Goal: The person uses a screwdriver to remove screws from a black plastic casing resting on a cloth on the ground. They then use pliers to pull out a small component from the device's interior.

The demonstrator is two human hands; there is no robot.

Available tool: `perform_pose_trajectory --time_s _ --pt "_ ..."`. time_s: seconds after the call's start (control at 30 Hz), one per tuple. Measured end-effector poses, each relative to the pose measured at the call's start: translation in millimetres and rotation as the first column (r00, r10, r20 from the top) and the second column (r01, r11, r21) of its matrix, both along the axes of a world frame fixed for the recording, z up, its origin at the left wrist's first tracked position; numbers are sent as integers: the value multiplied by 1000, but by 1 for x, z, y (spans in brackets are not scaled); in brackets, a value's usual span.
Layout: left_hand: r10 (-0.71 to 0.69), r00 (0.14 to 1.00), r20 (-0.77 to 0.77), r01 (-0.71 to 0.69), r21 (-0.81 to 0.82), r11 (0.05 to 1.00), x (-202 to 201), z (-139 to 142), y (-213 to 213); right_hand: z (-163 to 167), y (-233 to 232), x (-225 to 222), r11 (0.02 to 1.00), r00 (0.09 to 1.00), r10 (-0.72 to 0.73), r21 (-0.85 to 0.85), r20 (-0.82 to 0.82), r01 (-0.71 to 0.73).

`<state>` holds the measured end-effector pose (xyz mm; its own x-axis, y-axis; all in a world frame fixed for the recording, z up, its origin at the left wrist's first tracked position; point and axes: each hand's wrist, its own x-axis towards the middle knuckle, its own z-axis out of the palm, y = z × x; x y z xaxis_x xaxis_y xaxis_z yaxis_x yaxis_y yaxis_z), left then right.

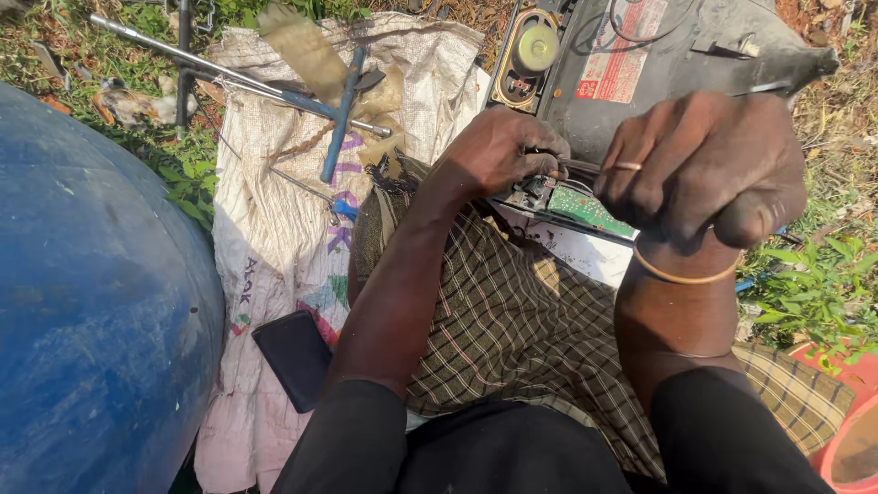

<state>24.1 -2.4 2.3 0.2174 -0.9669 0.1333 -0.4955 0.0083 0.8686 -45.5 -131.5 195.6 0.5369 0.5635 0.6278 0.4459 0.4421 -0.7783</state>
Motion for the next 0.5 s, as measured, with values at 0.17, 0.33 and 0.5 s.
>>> perform_pose_trajectory --time_s 0.17,0.33,0.5 --pt "69 991 116 -86 149 985 -4 -5 -3 -53 13 -57 -42 -34 -989 49 -141 998" --pt "34 999 -4 -34 -77 996 -4 -17 -3 -44 7 -50 631 640 -713 138 -287 764" --pt "84 993 87 -89 53 995 -1 -15 -4 7 21 -1 488 508 -847 151 -157 860"
